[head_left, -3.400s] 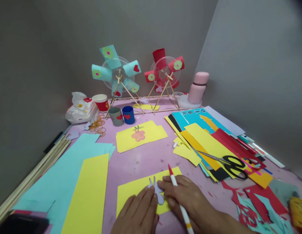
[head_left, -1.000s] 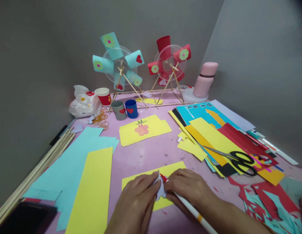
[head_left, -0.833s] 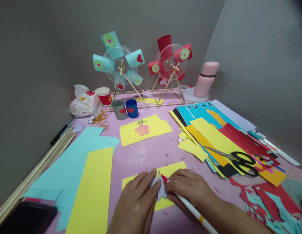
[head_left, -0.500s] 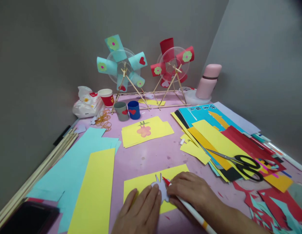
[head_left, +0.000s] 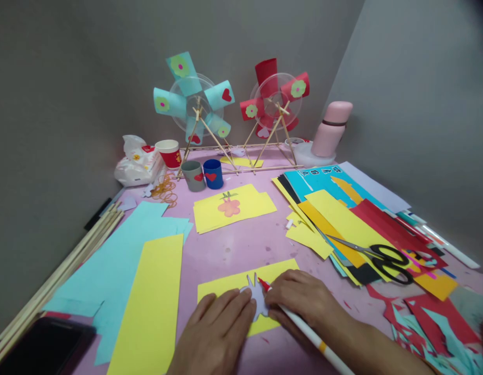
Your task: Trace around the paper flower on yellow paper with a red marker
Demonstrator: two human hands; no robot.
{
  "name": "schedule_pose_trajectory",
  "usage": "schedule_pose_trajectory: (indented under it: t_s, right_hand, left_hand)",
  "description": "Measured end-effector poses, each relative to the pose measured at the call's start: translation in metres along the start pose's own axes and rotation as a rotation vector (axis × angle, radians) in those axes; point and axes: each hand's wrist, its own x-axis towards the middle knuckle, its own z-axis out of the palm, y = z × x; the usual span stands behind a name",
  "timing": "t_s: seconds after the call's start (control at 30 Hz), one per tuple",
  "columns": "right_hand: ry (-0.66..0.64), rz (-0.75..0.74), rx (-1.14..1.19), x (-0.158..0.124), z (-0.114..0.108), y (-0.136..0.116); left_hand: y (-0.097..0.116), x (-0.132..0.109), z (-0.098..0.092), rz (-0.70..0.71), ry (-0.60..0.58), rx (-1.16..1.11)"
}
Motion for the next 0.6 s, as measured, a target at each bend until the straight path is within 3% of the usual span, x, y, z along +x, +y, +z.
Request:
schedule_pose_trajectory:
  t_s: [0.27,0.47,0.6]
  right_hand:
    - [0.006,0.004,0.054,0.0,-0.002,-0.002]
    - [0.005,0.028,0.084,-0.002,0.001,0.0]
    - [0.007,0.089,0.159,-0.001,-0.003,-0.003]
  left_hand:
    - [0.002,0.003,0.002,0.046,0.019,0.099]
    - [0.004,0.005,0.012,0.024,0.185,0.063]
    - [0.003,0.007,0.007,0.061,0.06,0.033]
